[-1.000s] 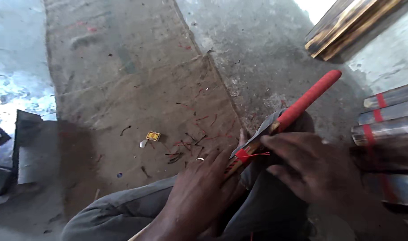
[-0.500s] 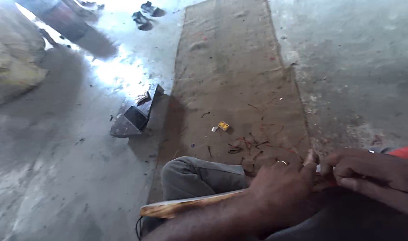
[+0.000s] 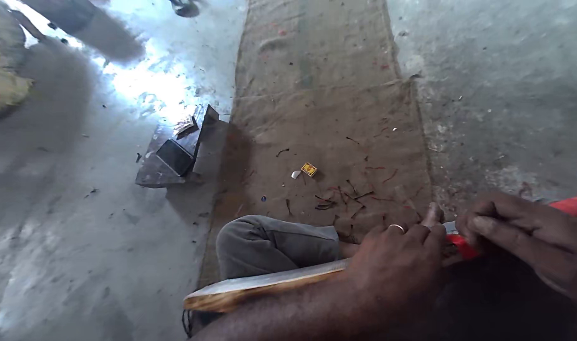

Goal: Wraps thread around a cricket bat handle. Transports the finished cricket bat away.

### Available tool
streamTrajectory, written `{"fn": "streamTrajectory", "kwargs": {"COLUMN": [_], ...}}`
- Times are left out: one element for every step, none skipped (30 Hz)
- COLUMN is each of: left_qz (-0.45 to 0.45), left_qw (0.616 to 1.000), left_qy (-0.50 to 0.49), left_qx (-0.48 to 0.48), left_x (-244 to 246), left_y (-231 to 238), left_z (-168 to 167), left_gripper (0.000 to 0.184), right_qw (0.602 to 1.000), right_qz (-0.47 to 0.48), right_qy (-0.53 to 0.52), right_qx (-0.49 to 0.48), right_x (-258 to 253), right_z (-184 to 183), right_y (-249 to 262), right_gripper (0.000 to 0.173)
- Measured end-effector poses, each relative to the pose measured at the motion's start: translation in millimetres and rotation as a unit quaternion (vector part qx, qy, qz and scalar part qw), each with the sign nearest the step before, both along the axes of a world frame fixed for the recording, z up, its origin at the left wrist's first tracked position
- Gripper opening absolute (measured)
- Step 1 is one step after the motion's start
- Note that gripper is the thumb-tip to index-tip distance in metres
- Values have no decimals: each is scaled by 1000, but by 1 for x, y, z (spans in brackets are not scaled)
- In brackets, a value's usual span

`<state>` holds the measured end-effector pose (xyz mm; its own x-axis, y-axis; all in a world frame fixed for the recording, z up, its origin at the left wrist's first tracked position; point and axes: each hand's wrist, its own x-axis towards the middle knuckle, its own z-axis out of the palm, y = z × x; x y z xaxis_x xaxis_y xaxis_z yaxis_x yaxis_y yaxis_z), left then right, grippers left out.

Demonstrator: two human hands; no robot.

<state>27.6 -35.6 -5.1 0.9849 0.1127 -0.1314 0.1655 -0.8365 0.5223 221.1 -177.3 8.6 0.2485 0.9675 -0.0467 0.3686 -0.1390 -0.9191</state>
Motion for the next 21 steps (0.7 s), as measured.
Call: {"fn": "streamTrajectory", "kwargs": {"left_qz": [6,13,17,19,22,26,30,30,25,19,14,13,19,32,45,61,75,85,92,100,109], "left_qw": [1000,1000,999,999,999,999,999,999,999,998,997,996,995,994,995,995,995,994,994,992,990], "left_qy": [-6,-14,-22,-30,-37,-38,-32,-23,-17,-11,-3,3,7,8,-2,-19,-38,-50,-48,-47,-45], "left_qx": [-1,-8,-17,-21,-21,-23,-26,-32,-39,-52,-71,-91,-103,-104,-93,-77,-58,-46,-44,-55,-75], "left_x": [-1,-2,-2,-3,-3,-2,-1,1,3,6,11,15,20,26,32,36,40,42,43,41,39], "left_y": [2,4,5,5,5,4,4,5,5,7,9,11,12,12,10,8,7,6,7,8,9], "left_z": [0,2,4,7,9,10,10,9,7,5,4,3,3,3,5,6,7,6,6,5,6], "left_gripper": [48,49,53,55,57,57,56,55,55,54,54,54,52,48,44,41,38,35,34,32,30], "right_qw": [997,985,965,948,934,917,901,887,873,853,834,817,802,789,778,762,739,713,694,688,689], "right_qz": [-41,-95,-150,-211,-283,-350,-397,-419,-418,-402,-371,-335,-304,-300,-311,-334,-373,-413,-435,-434,-424], "right_qy": [50,114,160,149,85,-8,-103,-189,-244,-267,-250,-213,-184,-171,-179,-199,-211,-208,-205,-213,-239], "right_qx": [37,90,144,187,204,191,139,51,-64,-198,-323,-418,-479,-508,-516,-518,-520,-528,-536,-541,-536], "right_x": [2,6,12,19,26,33,38,40,39,34,29,20,7,-10,-28,-43,-52,-58,-61,-62,-61], "right_z": [3,6,9,9,6,-3,-17,-33,-52,-71,-90,-112,-134,-153,-170,-187,-199,-203,-203,-204,-205], "right_y": [0,-2,-9,-21,-38,-62,-91,-125,-163,-201,-236,-267,-293,-311,-326,-338,-346,-347,-347,-347,-347], "right_gripper": [20,18,18,19,20,22,23,25,28,31,36,39,42,47,52,52,51,53,54,56,57]}}
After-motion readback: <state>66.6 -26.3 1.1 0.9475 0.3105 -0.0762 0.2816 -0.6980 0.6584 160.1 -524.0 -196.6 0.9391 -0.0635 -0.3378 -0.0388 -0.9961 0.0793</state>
